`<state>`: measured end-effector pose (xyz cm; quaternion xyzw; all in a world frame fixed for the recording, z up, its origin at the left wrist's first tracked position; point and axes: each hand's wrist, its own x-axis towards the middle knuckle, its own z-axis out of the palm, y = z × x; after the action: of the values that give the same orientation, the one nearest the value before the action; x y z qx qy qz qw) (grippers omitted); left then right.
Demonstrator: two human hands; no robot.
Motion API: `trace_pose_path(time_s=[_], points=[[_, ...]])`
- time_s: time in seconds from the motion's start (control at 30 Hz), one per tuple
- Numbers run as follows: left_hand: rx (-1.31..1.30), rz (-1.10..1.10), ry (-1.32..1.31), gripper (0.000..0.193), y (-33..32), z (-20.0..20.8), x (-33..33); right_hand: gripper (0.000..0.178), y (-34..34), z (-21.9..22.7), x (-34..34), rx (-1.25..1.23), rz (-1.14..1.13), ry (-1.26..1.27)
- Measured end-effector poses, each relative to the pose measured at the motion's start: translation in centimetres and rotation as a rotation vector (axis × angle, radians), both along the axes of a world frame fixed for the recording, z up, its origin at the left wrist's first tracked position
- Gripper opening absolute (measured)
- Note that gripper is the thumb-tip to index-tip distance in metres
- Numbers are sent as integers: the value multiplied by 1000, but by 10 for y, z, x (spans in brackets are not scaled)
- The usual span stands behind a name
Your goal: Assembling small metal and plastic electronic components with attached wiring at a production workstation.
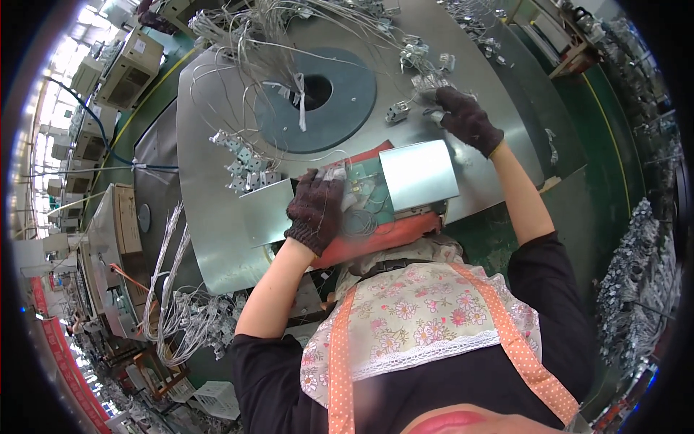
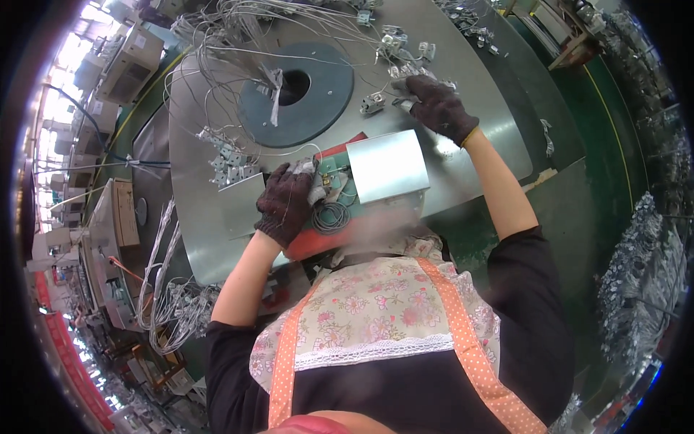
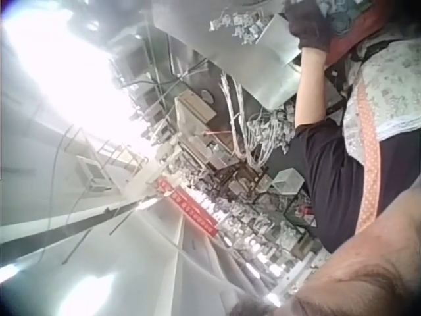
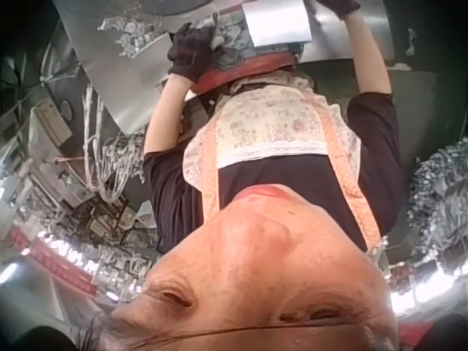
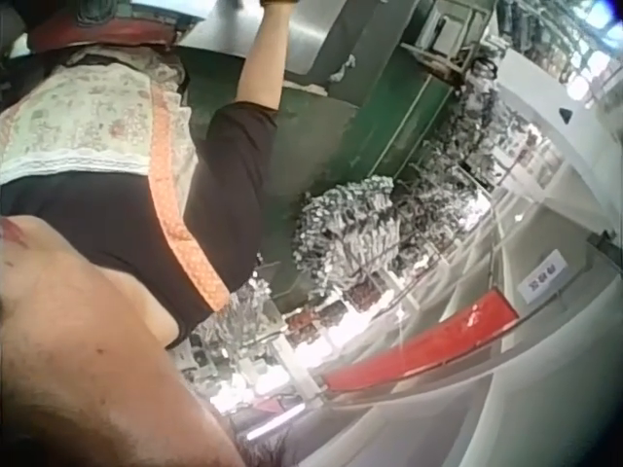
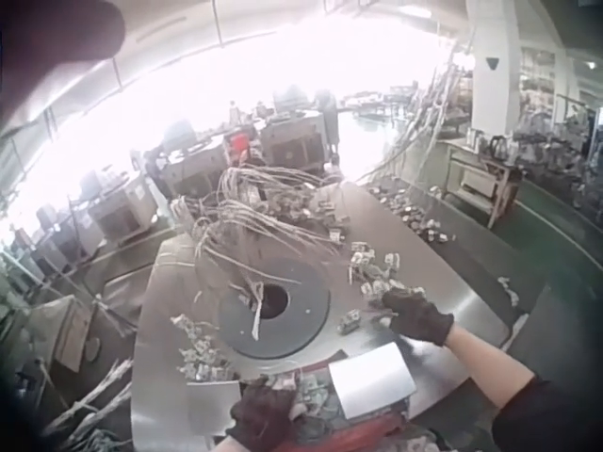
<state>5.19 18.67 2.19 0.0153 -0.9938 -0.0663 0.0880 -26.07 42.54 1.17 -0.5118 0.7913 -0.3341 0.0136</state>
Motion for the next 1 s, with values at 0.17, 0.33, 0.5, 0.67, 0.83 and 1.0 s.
trace_pose_path(time_s=[0.17, 0.33, 0.5, 0.67, 0.83, 1.0], points=[[-26, -1, 18, 58, -1, 0, 2, 38, -6, -7, 25, -34, -125, 7], [2, -9, -38, 59, 6, 9, -4, 29, -13, -23, 16, -78, 74, -310], [2, -14, -6, 59, 3, 3, -4, 38, -17, -55, -5, 132, -21, -278], [-10, 18, -40, 60, 5, 7, 1, 42, 6, -35, 33, -123, -213, 170], [-22, -3, -24, 60, 2, 6, -1, 41, -1, -42, 25, -205, -18, -508], [7, -17, 12, 59, 2, 9, -3, 50, -17, -22, -1, 88, 115, 69]])
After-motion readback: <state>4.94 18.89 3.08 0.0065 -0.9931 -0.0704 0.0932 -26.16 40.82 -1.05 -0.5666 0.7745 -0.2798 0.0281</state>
